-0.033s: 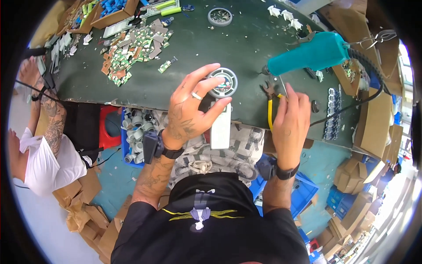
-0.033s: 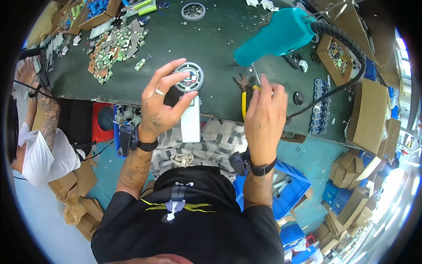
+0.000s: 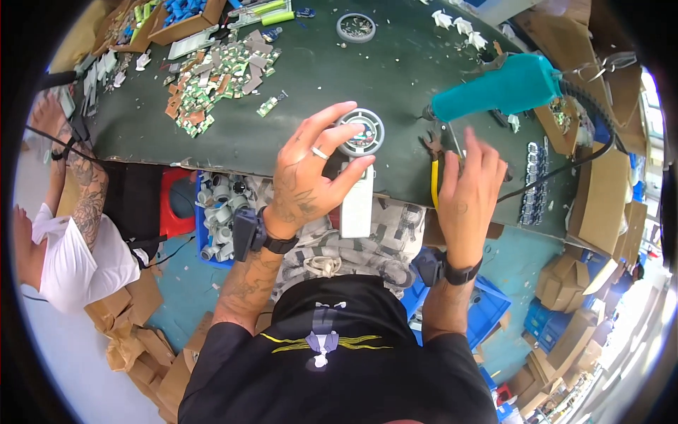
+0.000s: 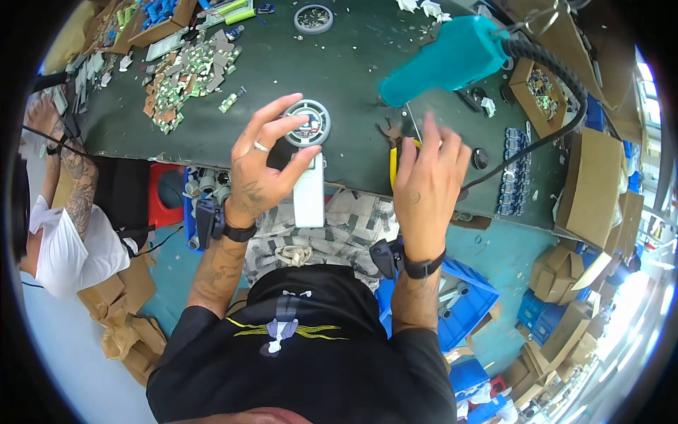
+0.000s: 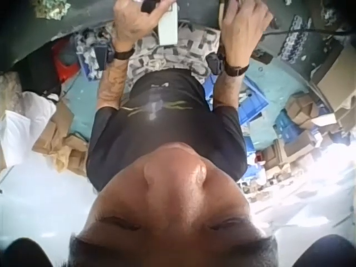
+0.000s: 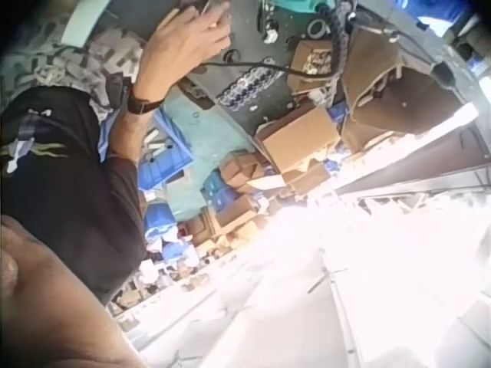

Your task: Assembling the internal electronic components of a handheld device, including wiring and circuit board installation.

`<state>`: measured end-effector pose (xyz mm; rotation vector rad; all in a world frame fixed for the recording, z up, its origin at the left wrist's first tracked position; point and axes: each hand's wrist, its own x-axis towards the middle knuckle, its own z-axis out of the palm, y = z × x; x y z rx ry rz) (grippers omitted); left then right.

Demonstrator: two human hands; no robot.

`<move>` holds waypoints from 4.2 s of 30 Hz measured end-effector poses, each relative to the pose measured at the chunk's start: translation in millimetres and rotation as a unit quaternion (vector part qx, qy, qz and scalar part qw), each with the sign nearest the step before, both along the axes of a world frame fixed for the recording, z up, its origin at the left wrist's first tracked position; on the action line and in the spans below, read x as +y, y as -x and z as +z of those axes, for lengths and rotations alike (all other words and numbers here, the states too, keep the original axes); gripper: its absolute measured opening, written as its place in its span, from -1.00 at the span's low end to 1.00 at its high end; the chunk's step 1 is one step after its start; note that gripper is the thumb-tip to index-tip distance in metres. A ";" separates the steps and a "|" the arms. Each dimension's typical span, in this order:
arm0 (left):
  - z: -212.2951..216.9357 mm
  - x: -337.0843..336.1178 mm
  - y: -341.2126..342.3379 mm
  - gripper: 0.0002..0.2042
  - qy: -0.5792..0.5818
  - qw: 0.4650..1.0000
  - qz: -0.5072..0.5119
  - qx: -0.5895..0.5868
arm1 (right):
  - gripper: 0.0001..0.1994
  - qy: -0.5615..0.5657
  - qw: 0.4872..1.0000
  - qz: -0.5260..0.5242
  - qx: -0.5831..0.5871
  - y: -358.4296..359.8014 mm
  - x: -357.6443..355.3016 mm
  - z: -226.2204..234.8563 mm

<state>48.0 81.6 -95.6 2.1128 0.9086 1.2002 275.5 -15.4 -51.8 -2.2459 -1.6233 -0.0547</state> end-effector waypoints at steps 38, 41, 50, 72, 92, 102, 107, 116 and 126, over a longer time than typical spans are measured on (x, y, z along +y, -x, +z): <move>-0.2 4.9 4.4 -0.50 0.032 0.999 -0.001 -0.022 | -0.45 -0.302 0.696 0.221 0.612 72.1 83.3 38.3; -1.4 4.8 5.7 -0.50 0.035 0.999 -0.001 -0.029 | -0.46 -0.301 0.701 0.219 0.608 74.7 85.5 37.2; 1.1 4.8 5.9 -0.48 0.034 0.999 -0.004 -0.027 | -0.46 -0.290 0.708 0.215 0.607 71.4 83.5 38.6; 3.1 3.3 5.3 -0.50 0.049 0.999 0.003 -0.005 | -0.51 -0.270 0.738 0.227 0.575 64.9 81.4 48.6; 61.7 22.5 1.0 -0.55 0.154 0.969 -0.065 0.180 | -0.33 -0.385 0.848 0.084 0.355 33.1 33.7 -18.9; 59.1 22.9 4.7 -0.60 0.184 0.970 -0.097 0.128 | -0.48 -0.188 0.897 0.185 0.356 55.7 32.5 -29.8; 55.6 23.1 16.0 -0.72 0.112 0.985 -0.099 0.082 | -0.53 -0.161 0.895 0.193 0.369 54.0 34.8 -30.7; 42.3 16.7 20.4 -0.62 -0.139 0.976 -0.056 0.157 | -0.52 -0.160 0.893 0.199 0.370 55.4 35.8 -33.6; 22.5 4.4 25.5 -0.60 -0.138 0.986 -0.024 0.087 | -0.60 -0.172 0.897 0.219 0.342 53.0 32.0 -32.7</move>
